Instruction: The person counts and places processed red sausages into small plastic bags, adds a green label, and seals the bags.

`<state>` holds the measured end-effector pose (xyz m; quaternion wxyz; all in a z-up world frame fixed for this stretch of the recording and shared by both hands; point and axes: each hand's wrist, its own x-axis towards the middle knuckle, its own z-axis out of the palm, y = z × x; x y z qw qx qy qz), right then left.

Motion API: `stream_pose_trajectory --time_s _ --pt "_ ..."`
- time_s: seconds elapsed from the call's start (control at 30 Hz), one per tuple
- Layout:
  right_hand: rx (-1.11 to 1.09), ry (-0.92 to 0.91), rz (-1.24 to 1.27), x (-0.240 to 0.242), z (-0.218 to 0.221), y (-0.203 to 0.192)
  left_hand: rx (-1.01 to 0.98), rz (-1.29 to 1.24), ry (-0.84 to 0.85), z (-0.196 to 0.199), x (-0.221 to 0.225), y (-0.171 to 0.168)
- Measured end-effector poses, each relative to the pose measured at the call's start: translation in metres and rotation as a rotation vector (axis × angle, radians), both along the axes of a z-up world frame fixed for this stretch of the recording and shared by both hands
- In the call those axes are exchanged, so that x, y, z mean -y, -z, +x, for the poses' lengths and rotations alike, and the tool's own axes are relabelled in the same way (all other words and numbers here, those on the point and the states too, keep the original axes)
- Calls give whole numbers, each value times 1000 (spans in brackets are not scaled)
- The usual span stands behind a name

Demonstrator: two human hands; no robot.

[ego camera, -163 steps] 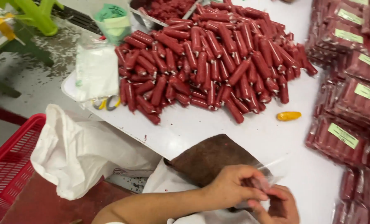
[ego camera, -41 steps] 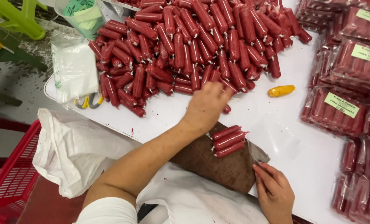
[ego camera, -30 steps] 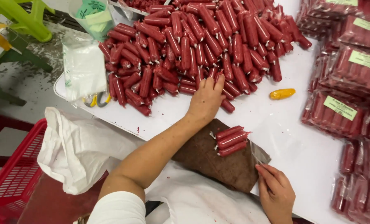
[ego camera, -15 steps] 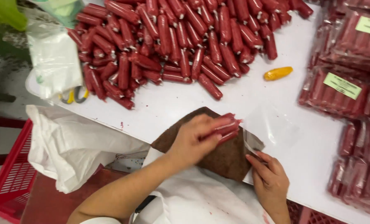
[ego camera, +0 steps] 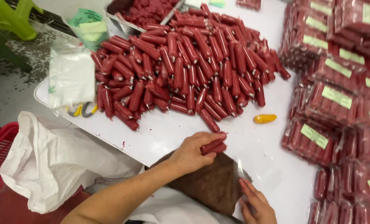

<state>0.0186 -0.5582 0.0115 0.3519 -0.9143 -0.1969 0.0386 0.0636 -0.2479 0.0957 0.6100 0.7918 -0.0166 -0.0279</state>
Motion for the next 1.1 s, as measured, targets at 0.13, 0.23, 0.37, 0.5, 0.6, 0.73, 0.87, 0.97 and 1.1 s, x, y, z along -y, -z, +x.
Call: stream_pose_trajectory --time_s 0.13,0.23,0.37,0.5,0.6,0.73,0.87,0.97,1.1 --pt "112 43 -161 -20 40 -24 -419 -941 167 -33 11 -7" --pt "-990 1029 444 -117 36 -114 -637 -1479 598 -55 25 4" --pt "-509 410 210 -72 18 -60 -329 -935 284 -56 22 19" --pt "-165 66 31 -48 20 -41 16 -219 229 -62 25 38" --pt "-193 -228 -59 -50 25 -40 202 -191 50 -49 28 59" --pt "44 -95 -80 -65 21 -41 241 -219 24 -50 43 59" --pt "309 -215 -131 -62 33 -16 174 -175 103 -37 34 39" --pt "219 -100 -106 -73 31 -21 66 -251 -5 -31 38 29" --pt "152 89 -77 -93 19 -31 162 -11 180 -19 55 64"
